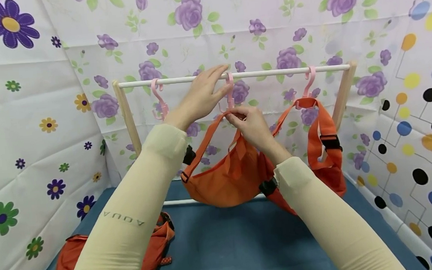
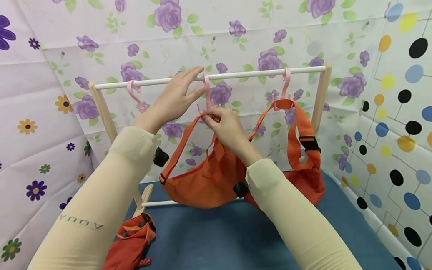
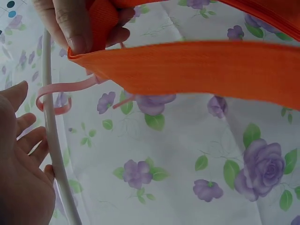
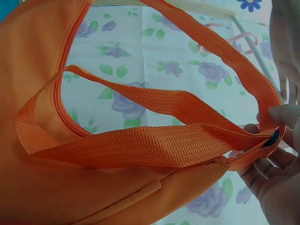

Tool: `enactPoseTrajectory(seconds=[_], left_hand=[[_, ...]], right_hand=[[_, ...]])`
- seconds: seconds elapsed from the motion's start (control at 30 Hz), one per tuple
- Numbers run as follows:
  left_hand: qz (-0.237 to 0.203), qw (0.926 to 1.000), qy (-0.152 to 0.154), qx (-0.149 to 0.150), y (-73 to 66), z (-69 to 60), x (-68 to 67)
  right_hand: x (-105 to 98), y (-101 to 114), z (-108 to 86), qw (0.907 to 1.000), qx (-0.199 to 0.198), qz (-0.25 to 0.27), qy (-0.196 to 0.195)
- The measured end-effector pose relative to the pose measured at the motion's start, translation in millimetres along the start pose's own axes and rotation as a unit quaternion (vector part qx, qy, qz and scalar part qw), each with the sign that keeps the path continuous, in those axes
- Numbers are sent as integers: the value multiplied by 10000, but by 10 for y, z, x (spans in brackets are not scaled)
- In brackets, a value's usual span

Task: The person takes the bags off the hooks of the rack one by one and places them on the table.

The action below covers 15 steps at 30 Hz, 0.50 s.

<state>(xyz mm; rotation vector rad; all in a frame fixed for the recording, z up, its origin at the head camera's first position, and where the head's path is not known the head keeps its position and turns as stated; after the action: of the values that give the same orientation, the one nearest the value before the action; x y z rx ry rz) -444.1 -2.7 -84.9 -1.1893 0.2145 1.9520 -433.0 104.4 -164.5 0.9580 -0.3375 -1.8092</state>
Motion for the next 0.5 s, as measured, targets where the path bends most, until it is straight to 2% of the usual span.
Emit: enactPoseTrajectory(seconds=[0.2,0.3,0.4,0.5], left_hand=[[-586,9977,-303,160,99,-403,-74],[-877,9958,-252,79,199,-618,-41],[-1126,9935,70,-171,338,-854,64],[-1344,9873,668,-523,520,-1124,252]], right_hand=[[33,-5,-25,9999,65,-59,90],[34,-18,-44,9998,158,-35,90],[31,-16,-58,9998,195,-42,25],[54,1,-55,9998,182,-16,-15]])
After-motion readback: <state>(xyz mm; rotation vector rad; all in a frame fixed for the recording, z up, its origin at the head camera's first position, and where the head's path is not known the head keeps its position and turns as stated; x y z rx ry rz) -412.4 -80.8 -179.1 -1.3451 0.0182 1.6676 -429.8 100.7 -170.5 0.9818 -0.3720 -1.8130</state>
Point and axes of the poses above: each hand's wrist, its own z-axis towards the middle knuckle, its own x-axis out of the palm, y = z × x, the point moved 10 cm from there along z, towards the middle knuckle, and after that the axes turned 3 degrees about -z, right-handed, at the moved point
